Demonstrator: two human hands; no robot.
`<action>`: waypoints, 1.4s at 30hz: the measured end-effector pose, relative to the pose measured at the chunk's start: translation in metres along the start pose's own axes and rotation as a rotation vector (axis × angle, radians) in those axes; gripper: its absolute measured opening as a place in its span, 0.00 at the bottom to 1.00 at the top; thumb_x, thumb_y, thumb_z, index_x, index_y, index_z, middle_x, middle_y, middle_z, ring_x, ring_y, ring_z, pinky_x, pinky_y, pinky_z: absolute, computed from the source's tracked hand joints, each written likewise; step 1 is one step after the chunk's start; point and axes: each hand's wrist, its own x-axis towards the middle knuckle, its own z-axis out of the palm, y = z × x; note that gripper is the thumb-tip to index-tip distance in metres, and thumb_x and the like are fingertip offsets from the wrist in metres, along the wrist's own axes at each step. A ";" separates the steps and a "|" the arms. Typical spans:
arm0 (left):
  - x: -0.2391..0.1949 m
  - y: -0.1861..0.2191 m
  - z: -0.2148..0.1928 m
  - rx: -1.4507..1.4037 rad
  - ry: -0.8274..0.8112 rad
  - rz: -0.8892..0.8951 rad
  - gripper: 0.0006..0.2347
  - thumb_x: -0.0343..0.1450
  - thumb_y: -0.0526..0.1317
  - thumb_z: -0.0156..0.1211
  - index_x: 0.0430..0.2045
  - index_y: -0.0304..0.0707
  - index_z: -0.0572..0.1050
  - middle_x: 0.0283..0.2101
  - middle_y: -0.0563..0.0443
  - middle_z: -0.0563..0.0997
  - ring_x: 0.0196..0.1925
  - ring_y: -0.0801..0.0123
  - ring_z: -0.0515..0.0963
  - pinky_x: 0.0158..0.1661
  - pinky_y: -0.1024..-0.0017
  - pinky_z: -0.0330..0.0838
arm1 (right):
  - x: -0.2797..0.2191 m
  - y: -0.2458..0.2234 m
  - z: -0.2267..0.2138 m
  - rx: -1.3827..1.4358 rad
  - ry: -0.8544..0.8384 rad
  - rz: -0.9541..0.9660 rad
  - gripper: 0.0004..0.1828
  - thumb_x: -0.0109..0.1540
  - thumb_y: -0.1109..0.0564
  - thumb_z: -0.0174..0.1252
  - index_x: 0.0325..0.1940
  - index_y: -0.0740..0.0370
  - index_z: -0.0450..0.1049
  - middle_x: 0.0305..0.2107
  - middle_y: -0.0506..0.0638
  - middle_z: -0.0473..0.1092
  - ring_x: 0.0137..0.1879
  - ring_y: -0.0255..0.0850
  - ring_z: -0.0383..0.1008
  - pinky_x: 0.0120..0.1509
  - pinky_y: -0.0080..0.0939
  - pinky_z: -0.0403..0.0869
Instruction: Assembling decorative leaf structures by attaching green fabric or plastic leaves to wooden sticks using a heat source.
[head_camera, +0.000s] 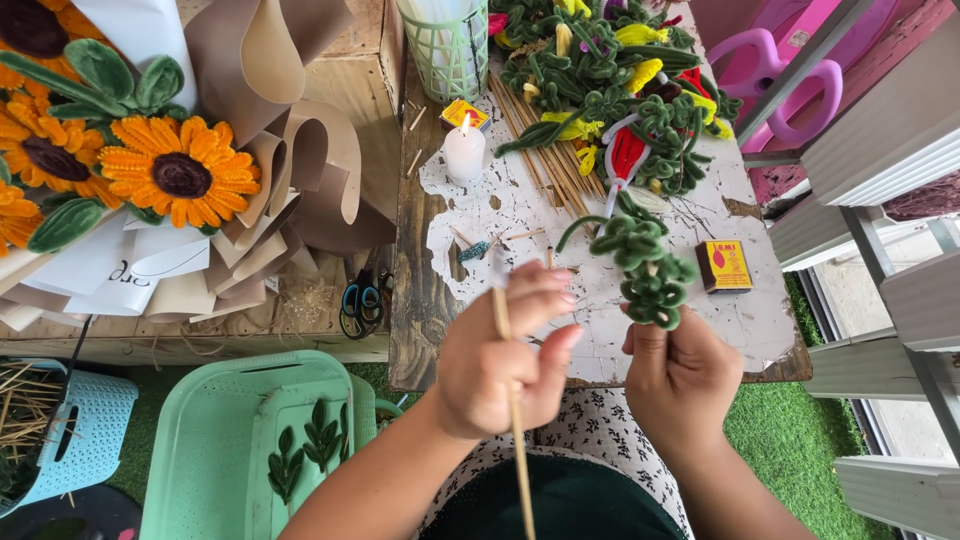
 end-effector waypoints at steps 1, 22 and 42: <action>-0.002 -0.001 -0.005 0.014 0.100 -0.065 0.11 0.72 0.25 0.58 0.28 0.36 0.60 0.42 0.29 0.78 0.51 0.41 0.82 0.54 0.53 0.85 | -0.002 0.010 0.000 -0.070 0.013 -0.062 0.16 0.73 0.56 0.50 0.34 0.62 0.78 0.19 0.45 0.71 0.23 0.31 0.67 0.29 0.33 0.64; -0.003 -0.107 -0.073 -0.053 0.073 -0.793 0.31 0.75 0.63 0.27 0.48 0.35 0.73 0.35 0.45 0.78 0.29 0.71 0.72 0.35 0.74 0.71 | 0.026 0.019 -0.034 0.310 -0.418 0.539 0.16 0.70 0.57 0.50 0.52 0.69 0.78 0.23 0.52 0.72 0.22 0.36 0.60 0.26 0.33 0.59; -0.009 -0.146 -0.058 0.006 0.132 -1.059 0.25 0.77 0.57 0.36 0.43 0.43 0.83 0.35 0.53 0.84 0.34 0.74 0.71 0.39 0.76 0.69 | 0.032 0.036 -0.017 0.628 -0.354 0.782 0.21 0.70 0.58 0.49 0.63 0.71 0.74 0.25 0.55 0.70 0.24 0.40 0.60 0.27 0.33 0.58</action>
